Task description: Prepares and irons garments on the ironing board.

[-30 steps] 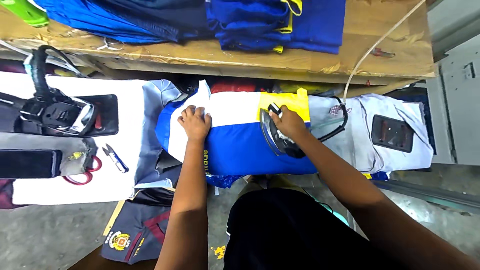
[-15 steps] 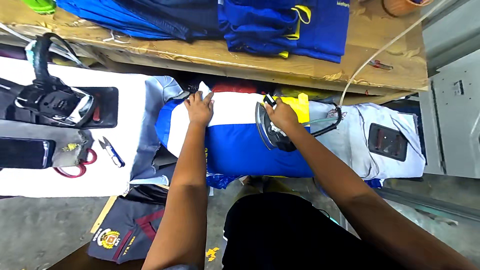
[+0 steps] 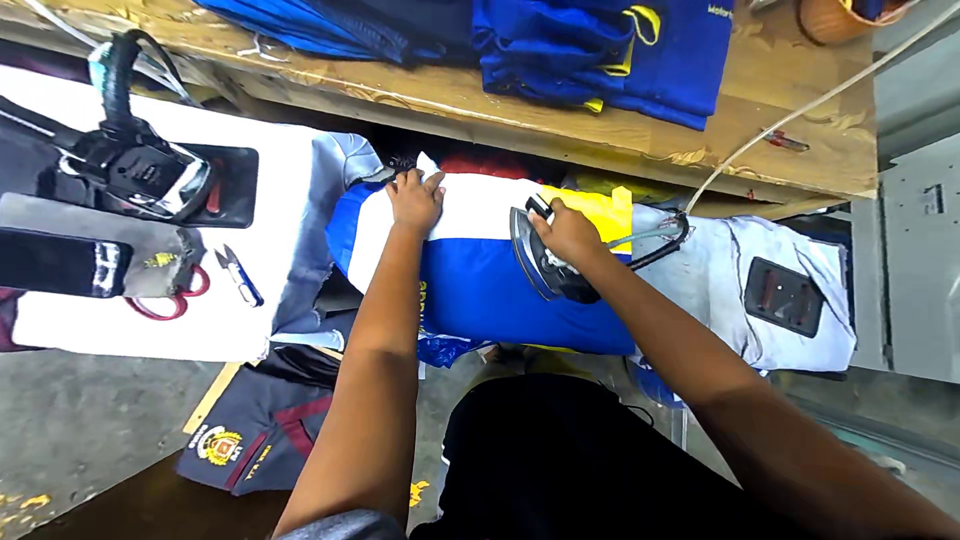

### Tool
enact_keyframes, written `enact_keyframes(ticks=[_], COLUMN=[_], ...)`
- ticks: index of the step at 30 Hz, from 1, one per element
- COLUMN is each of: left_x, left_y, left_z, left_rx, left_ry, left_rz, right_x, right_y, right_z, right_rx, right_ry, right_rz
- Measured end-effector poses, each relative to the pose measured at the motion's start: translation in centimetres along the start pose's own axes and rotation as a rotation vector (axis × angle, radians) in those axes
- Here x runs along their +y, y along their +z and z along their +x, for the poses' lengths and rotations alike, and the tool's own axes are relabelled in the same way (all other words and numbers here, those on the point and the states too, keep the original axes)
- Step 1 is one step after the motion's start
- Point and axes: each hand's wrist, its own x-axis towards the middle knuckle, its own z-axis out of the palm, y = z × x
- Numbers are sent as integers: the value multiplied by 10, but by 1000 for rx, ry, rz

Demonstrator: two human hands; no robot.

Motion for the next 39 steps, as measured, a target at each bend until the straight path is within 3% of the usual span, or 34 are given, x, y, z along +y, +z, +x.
enact_keyframes(ticks=[4,12,20,26,29,31,35,39], left_x=[-5,0,-6,-10,-10,-11,-19,-29], left_y=[-8,-16,-20,-18,-18,-19,3,35], left_z=[5,8,6,2,-36,-86,-202,-243], left_rx=[-71,-101,-132,23,196,248,252,264], left_ry=[15,-22,30,-4,-18,-37,-178,-281], left_rz=[-8,-12,18,-143,-212,-258,-296,-269], right_x=[-3,-69,-58,-108,-109,-97,-75,-91], right_y=[5,-8,5,0,0,3,11,10], right_z=[-3,52,28,59,56,45,26,36], right_rx=[-11,39,-59,12,9,-2,-42,-20], right_ry=[-39,-124,-239,-221,-224,-234,-232,-213], right_rz=[-37,12,-117,-33,-32,-36,-72,-69])
